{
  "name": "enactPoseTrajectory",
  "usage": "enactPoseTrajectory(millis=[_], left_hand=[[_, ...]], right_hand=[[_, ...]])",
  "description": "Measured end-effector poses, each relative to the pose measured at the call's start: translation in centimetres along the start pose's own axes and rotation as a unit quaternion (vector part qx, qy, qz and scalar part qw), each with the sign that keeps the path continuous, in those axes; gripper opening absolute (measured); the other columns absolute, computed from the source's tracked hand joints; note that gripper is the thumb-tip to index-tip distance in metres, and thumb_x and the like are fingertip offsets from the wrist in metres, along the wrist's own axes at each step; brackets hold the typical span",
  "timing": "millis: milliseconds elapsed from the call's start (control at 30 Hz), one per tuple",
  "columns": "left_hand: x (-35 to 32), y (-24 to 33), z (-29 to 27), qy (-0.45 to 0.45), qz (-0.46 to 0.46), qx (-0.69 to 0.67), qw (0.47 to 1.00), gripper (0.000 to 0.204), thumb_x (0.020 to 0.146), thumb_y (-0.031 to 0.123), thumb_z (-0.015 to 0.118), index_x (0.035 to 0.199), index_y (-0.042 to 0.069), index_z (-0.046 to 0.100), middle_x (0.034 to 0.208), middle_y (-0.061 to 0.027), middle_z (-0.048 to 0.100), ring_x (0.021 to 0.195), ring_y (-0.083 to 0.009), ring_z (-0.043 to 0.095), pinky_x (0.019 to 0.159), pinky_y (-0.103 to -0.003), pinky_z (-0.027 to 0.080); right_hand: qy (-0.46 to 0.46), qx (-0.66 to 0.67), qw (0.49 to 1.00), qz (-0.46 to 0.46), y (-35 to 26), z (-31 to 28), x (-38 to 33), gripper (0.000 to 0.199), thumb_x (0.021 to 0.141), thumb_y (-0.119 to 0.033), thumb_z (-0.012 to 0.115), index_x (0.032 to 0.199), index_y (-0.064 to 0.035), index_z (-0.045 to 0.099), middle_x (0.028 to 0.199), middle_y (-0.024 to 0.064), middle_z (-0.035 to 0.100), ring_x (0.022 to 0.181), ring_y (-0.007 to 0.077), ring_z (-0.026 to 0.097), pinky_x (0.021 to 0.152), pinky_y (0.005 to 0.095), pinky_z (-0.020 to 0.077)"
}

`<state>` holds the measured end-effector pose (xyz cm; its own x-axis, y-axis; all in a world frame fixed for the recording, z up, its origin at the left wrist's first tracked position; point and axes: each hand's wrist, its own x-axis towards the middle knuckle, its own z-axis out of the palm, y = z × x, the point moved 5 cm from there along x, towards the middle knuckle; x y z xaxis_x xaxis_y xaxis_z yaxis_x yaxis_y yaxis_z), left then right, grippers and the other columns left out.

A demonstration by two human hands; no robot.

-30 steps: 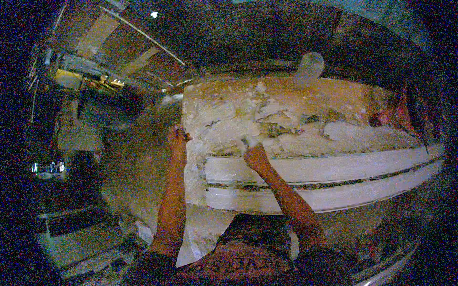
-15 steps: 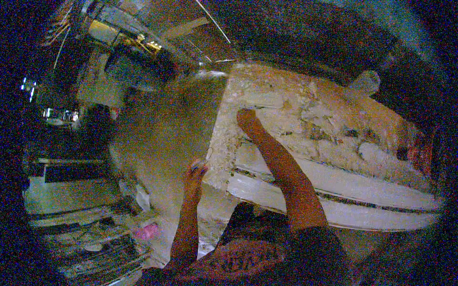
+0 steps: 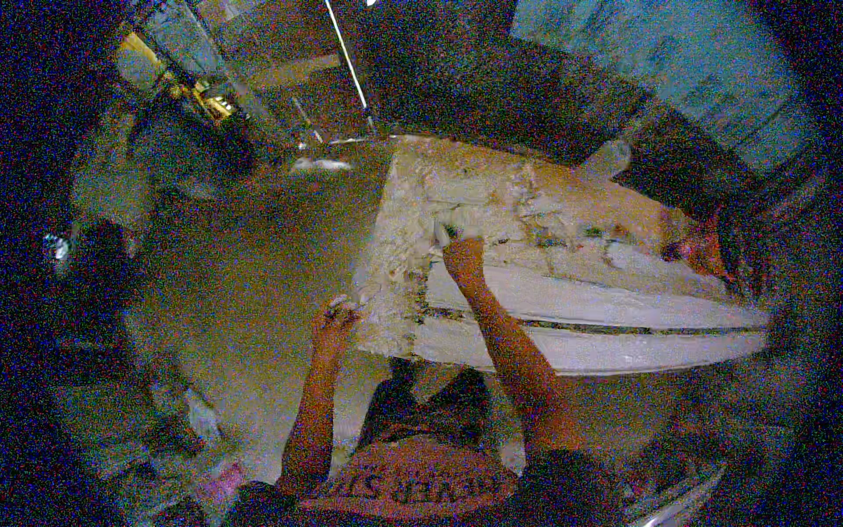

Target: The person repeatedly wipes and scrubs the surface of long white wooden planks using a white cloth. The person moves along the length of the planks, applying pressure to clean the surface.

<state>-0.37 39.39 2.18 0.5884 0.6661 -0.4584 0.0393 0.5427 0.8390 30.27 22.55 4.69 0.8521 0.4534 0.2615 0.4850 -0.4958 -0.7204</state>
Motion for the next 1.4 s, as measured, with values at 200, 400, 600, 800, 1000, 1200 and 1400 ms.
enactPoseTrajectory(millis=[200,400,600,800,1000,1200,1400], left_hand=[[-0.7,1.8,-0.7,-0.058,-0.032,0.031,0.997,0.030,0.097,0.004,0.068,0.125,-0.002,0.060,0.099,-0.0100,0.070,0.085,-0.0195,0.071,0.087,-0.037,0.063],[-1.0,1.5,1.5,-0.142,-0.054,0.082,0.985,0.032,0.096,0.005,0.069,0.126,-0.004,0.059,0.097,-0.0111,0.071,0.086,-0.0202,0.072,0.084,-0.036,0.064],[-0.3,-1.7,4.6,-0.191,-0.069,0.052,0.978,0.030,0.096,0.005,0.070,0.124,-0.001,0.060,0.094,-0.0112,0.071,0.081,-0.0202,0.073,0.080,-0.035,0.064],[-0.4,-3.3,5.5,-0.222,-0.078,0.092,0.968,0.026,0.098,0.004,0.068,0.122,-0.001,0.061,0.094,-0.0109,0.072,0.082,-0.0201,0.073,0.078,-0.034,0.064],[-0.1,-4.6,5.3,-0.238,-0.068,0.165,0.955,0.024,0.097,0.004,0.068,0.120,-0.002,0.063,0.096,-0.0108,0.072,0.082,-0.0195,0.073,0.078,-0.034,0.064],[1.8,-3.1,4.2,-0.176,-0.018,0.135,0.975,0.021,0.096,0.005,0.070,0.116,-0.002,0.065,0.099,-0.0128,0.073,0.083,-0.0188,0.073,0.077,-0.032,0.063],[2.1,-2.6,4.8,-0.191,-0.029,0.127,0.973,0.024,0.096,0.005,0.071,0.116,-0.002,0.064,0.099,-0.0121,0.072,0.084,-0.0194,0.073,0.079,-0.032,0.063]], right_hand=[[-0.099,-0.177,0.968,0.148,4.0,-0.7,-8.8,0.009,0.083,-0.007,0.070,0.084,0.0018,0.073,0.078,0.0229,0.072,0.067,0.0367,0.071,0.067,0.0444,0.0554],[-0.029,-0.237,0.967,0.092,2.9,-3.4,-11.4,0.018,0.082,-0.013,0.074,0.094,-0.0005,0.068,0.082,0.0237,0.072,0.073,0.0363,0.073,0.069,0.0436,0.0569],[-0.110,0.084,0.973,0.184,-1.8,0.1,-13.2,0.031,0.084,-0.025,0.084,0.092,-0.0009,0.067,0.088,0.0120,0.073,0.081,0.0225,0.071,0.074,0.0390,0.0567],[-0.135,-0.032,0.990,0.008,-4.0,1.6,-15.6,0.019,0.085,-0.014,0.077,0.097,-0.0008,0.070,0.094,0.0186,0.071,0.090,0.0358,0.071,0.082,0.0409,0.0560],[-0.168,-0.169,0.971,0.002,-1.8,4.8,-17.5,0.016,0.084,-0.007,0.068,0.099,-0.0056,0.075,0.100,0.0203,0.072,0.093,0.0416,0.069,0.080,0.0471,0.0558],[-0.048,-0.199,0.973,0.108,-0.2,0.9,-13.5,0.018,0.087,-0.011,0.066,0.101,-0.0109,0.077,0.097,0.0196,0.072,0.087,0.0425,0.069,0.076,0.0494,0.0570],[-0.048,-0.259,0.953,0.148,3.0,-0.7,-11.3,0.020,0.086,-0.010,0.062,0.102,-0.0106,0.074,0.092,0.0236,0.072,0.085,0.0446,0.071,0.076,0.0531,0.0575]])
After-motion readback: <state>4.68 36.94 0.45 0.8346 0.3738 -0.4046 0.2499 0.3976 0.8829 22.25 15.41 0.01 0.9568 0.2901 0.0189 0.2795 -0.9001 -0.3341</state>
